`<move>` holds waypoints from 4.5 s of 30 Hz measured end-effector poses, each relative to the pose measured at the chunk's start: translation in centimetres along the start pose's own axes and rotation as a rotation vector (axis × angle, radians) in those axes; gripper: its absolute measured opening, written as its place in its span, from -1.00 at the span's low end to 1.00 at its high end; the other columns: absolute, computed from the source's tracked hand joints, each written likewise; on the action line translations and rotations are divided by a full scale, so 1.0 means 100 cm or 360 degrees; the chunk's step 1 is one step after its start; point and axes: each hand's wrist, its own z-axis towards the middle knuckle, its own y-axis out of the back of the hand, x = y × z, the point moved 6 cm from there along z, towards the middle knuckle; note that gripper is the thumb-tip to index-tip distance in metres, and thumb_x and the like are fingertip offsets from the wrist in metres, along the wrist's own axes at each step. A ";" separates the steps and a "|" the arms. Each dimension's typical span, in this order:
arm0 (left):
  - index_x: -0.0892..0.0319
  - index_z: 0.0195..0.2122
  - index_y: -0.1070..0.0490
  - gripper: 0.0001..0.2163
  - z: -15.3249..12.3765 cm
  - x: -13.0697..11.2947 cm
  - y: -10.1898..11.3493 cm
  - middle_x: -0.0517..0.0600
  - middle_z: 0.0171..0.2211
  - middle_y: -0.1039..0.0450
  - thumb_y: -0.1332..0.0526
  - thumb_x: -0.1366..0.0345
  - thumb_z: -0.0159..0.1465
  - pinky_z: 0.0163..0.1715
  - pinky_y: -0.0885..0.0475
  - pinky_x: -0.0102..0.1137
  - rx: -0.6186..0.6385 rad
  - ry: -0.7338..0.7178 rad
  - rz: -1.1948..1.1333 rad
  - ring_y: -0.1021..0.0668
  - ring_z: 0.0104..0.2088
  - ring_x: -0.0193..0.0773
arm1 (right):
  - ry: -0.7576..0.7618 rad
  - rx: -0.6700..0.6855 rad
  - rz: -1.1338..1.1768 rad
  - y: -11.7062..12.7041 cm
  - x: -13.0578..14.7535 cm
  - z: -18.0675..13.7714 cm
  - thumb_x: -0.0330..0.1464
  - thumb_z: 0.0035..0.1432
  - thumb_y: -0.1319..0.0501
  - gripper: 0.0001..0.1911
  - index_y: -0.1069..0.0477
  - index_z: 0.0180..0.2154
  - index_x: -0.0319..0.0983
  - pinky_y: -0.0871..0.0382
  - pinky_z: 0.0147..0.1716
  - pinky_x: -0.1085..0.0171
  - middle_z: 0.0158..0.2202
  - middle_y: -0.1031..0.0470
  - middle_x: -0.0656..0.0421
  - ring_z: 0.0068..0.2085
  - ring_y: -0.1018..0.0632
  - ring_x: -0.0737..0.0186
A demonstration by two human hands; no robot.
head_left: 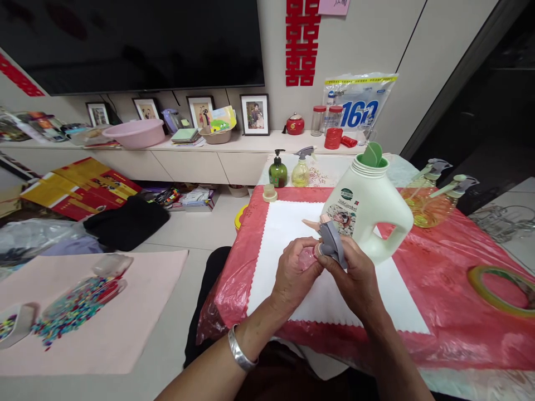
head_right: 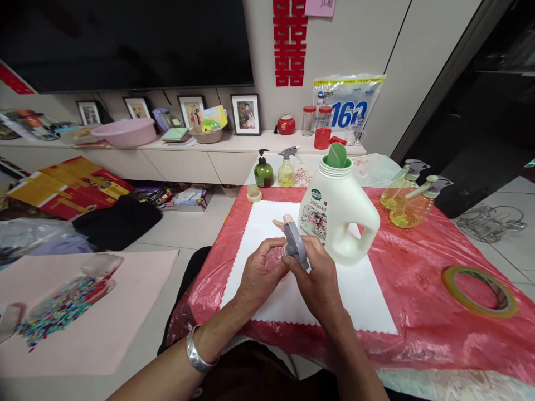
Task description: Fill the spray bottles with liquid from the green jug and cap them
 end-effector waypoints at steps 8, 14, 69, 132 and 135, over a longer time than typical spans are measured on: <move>0.08 -0.05 -0.46 -0.71 -0.004 -0.003 0.002 0.01 -0.08 -0.62 -0.34 0.38 0.19 0.04 -0.47 -0.21 -0.0039 -0.0038 -0.0019 -0.62 -0.03 -0.12 | -0.0027 0.0070 0.0029 -0.001 -0.001 -0.002 -0.30 0.32 -0.25 -0.91 -0.47 -0.14 -0.10 -0.40 -0.07 0.28 -0.10 -0.50 0.19 -0.09 -0.52 0.25; 0.11 -0.01 -0.46 -0.75 -0.008 0.001 0.004 0.05 -0.03 -0.60 -0.29 0.27 0.29 0.10 -0.45 -0.22 0.0012 -0.0103 -0.0171 -0.60 0.02 -0.13 | -0.0019 0.0034 0.0032 -0.001 0.004 -0.001 -0.30 0.31 -0.26 -0.91 -0.48 -0.14 -0.11 -0.40 -0.09 0.27 -0.11 -0.52 0.18 -0.09 -0.53 0.23; 0.11 -0.10 -0.57 -0.74 -0.006 0.032 0.008 0.00 -0.17 -0.62 -0.29 0.06 0.33 -0.04 -0.46 -0.34 -0.0075 0.0090 -0.0892 -0.61 -0.13 -0.19 | 0.0216 -0.0134 -0.0051 -0.023 0.009 -0.006 -0.43 0.28 -0.25 -0.86 -0.47 -0.11 -0.20 -0.38 -0.25 0.32 -0.23 -0.48 0.19 -0.21 -0.46 0.31; 0.09 -0.08 -0.56 -0.75 0.001 0.038 0.011 0.01 -0.12 -0.56 -0.31 0.08 0.32 0.05 -0.43 -0.28 -0.0042 0.0049 -0.0835 -0.56 -0.06 -0.14 | -0.0157 -0.0545 0.0305 -0.048 -0.012 -0.024 -0.21 0.32 -0.23 -0.81 -0.46 -0.15 -0.20 -0.43 -0.04 0.12 -0.16 -0.51 0.09 -0.08 -0.52 0.18; 0.08 -0.09 -0.55 -0.76 0.000 0.035 0.012 -0.01 -0.14 -0.58 -0.32 0.09 0.31 0.02 -0.44 -0.30 -0.0059 0.0045 -0.0877 -0.57 -0.09 -0.17 | -0.0217 -0.0505 0.0381 -0.052 -0.015 -0.024 -0.20 0.33 -0.23 -0.78 -0.47 -0.13 -0.21 -0.44 -0.05 0.15 -0.15 -0.50 0.10 -0.10 -0.53 0.20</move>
